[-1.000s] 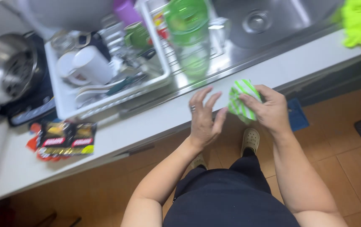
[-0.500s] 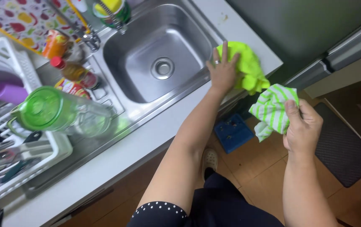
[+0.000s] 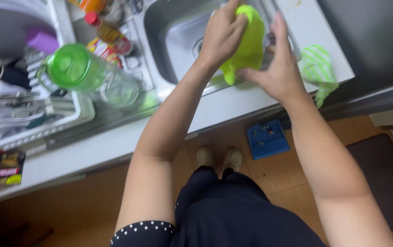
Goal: Cleaning the kitchen sink, washing various containers, and wiping down the surrounding counter area.
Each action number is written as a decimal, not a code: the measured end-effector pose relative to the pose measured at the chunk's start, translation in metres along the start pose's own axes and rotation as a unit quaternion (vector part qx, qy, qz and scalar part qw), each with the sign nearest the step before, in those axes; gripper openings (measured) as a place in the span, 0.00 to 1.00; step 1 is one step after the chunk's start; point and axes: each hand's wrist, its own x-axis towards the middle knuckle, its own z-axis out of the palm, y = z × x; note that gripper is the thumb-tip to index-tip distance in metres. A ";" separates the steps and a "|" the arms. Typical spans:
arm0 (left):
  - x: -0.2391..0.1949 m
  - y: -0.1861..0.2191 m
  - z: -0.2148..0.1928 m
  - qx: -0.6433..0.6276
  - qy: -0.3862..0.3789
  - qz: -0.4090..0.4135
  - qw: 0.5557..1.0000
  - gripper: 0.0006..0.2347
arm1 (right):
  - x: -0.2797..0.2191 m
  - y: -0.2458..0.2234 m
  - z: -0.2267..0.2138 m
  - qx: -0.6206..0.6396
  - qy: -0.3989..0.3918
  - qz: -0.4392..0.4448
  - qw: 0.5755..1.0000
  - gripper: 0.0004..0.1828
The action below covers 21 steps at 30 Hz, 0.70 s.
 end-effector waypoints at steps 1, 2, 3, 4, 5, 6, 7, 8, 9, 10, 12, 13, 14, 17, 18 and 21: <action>-0.007 0.013 -0.022 0.007 0.004 -0.012 1.000 0.11 | 0.006 0.004 0.012 0.011 -0.010 0.000 1.000 0.59; -0.009 0.026 -0.045 0.000 -0.017 -0.045 0.999 0.12 | 0.017 0.010 0.025 0.025 -0.024 0.064 0.997 0.50; -0.009 0.040 -0.067 -0.007 -0.039 -0.077 0.996 0.13 | 0.029 0.014 0.039 0.040 -0.040 0.127 0.990 0.41; -0.011 0.035 -0.087 0.000 -0.031 -0.082 0.996 0.13 | 0.040 0.007 0.040 0.047 -0.046 0.121 0.991 0.41; -0.014 0.031 -0.107 0.008 -0.043 -0.071 0.996 0.14 | 0.051 -0.001 0.041 0.085 -0.026 0.120 0.989 0.23; -0.020 0.029 -0.122 0.012 -0.060 -0.061 0.996 0.16 | 0.056 -0.009 0.039 0.119 -0.004 0.124 0.985 0.09; -0.029 0.028 -0.135 0.014 -0.058 -0.065 0.996 0.16 | 0.058 -0.009 0.038 0.122 -0.008 0.124 0.985 0.09; -0.034 0.028 -0.148 0.039 -0.056 -0.008 0.998 0.19 | 0.065 -0.008 0.035 0.165 -0.004 0.107 0.980 0.09; -0.038 0.028 -0.161 0.064 -0.055 0.049 0.995 0.23 | 0.073 -0.007 0.032 0.207 0.000 0.091 0.974 0.10; -0.047 0.026 -0.173 0.067 -0.051 0.047 0.995 0.23 | 0.073 0.005 0.032 0.210 -0.003 0.087 0.974 0.10; -0.061 0.024 -0.194 0.067 -0.055 0.062 0.994 0.24 | 0.075 0.031 0.029 0.288 0.026 0.188 0.938 0.06; -0.064 0.015 -0.202 0.069 -0.050 0.065 0.994 0.24 | 0.077 0.029 0.028 0.289 0.025 0.183 0.939 0.06; -0.067 0.006 -0.207 0.067 -0.061 0.033 0.995 0.20 | 0.076 0.028 0.023 0.301 0.012 0.183 0.936 0.05; -0.072 -0.020 -0.216 0.048 -0.088 -0.045 0.994 0.15 | 0.083 0.017 0.011 0.247 -0.037 0.136 0.959 0.05; -0.074 -0.028 -0.218 0.033 -0.103 -0.094 0.990 0.12 | 0.086 0.012 0.007 0.183 -0.077 0.088 0.976 0.04; -0.072 -0.031 -0.216 -0.014 -0.077 -0.097 0.992 0.10 | 0.098 -0.053 -0.003 -0.228 -0.128 -0.132 0.956 0.31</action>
